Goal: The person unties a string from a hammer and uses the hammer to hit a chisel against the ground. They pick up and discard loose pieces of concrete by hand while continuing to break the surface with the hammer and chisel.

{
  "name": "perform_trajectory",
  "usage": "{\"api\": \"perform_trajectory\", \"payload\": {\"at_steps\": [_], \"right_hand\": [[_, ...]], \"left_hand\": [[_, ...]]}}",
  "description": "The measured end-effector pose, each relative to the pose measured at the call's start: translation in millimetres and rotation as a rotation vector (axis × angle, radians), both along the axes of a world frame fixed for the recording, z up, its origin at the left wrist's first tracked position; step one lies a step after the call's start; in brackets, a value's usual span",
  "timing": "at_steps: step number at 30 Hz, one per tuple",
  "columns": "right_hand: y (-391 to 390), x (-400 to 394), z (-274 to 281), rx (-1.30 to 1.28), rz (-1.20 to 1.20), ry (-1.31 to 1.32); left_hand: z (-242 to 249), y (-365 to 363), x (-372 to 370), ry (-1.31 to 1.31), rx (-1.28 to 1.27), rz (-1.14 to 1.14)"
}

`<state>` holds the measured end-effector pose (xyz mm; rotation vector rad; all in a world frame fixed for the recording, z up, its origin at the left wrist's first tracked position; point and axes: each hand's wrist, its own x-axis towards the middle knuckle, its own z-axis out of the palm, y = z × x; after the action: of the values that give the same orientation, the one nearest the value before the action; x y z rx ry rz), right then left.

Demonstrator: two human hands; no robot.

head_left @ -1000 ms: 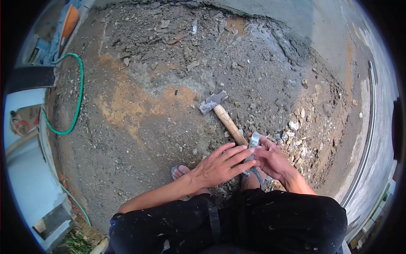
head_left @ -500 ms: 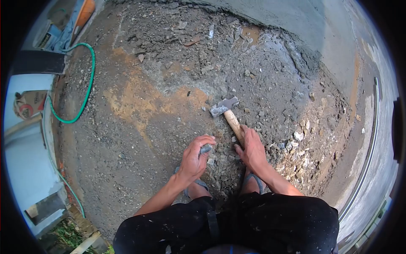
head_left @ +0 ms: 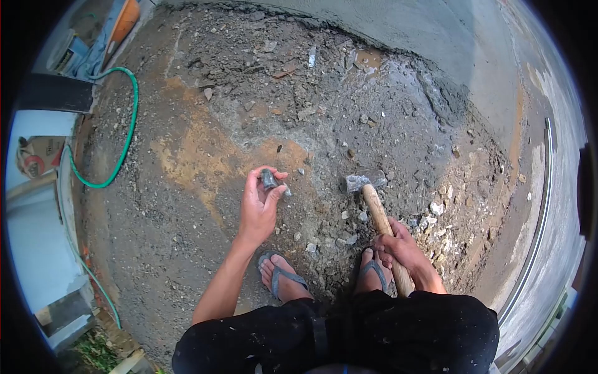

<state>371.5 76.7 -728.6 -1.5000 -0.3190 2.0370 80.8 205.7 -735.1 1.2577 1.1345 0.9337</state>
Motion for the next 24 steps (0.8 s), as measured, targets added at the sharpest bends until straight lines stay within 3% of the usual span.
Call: {"api": "perform_trajectory", "payload": {"at_steps": [3, 5, 8, 11, 15, 18, 21, 24], "right_hand": [[4, -6, -6, -0.088, -0.124, 0.105], [8, -5, -25, -0.228, -0.277, 0.409], [15, -13, -28, -0.234, -0.277, 0.426], [16, -18, -27, -0.21, -0.234, 0.385], [24, -20, -15, -0.107, -0.102, 0.162], [39, -13, 19, 0.272, 0.354, -0.457], [71, -22, 92, 0.526, 0.475, -0.73], [95, -31, 151, 0.82, 0.359, -0.653]], "left_hand": [[-13, 16, 3, -0.072, 0.063, 0.051], [-32, 27, 4, -0.083, 0.181, 0.067], [-62, 35, 0, 0.037, 0.283, 0.037], [-62, 33, 3, 0.195, 0.362, 0.021], [-69, 37, 12, 0.273, 0.447, 0.005], [-66, 41, 21, 0.452, 0.443, -0.003], [-60, 41, 26, 0.492, 0.386, -0.019], [-46, 42, 26, 0.546, 0.336, -0.058]]}}
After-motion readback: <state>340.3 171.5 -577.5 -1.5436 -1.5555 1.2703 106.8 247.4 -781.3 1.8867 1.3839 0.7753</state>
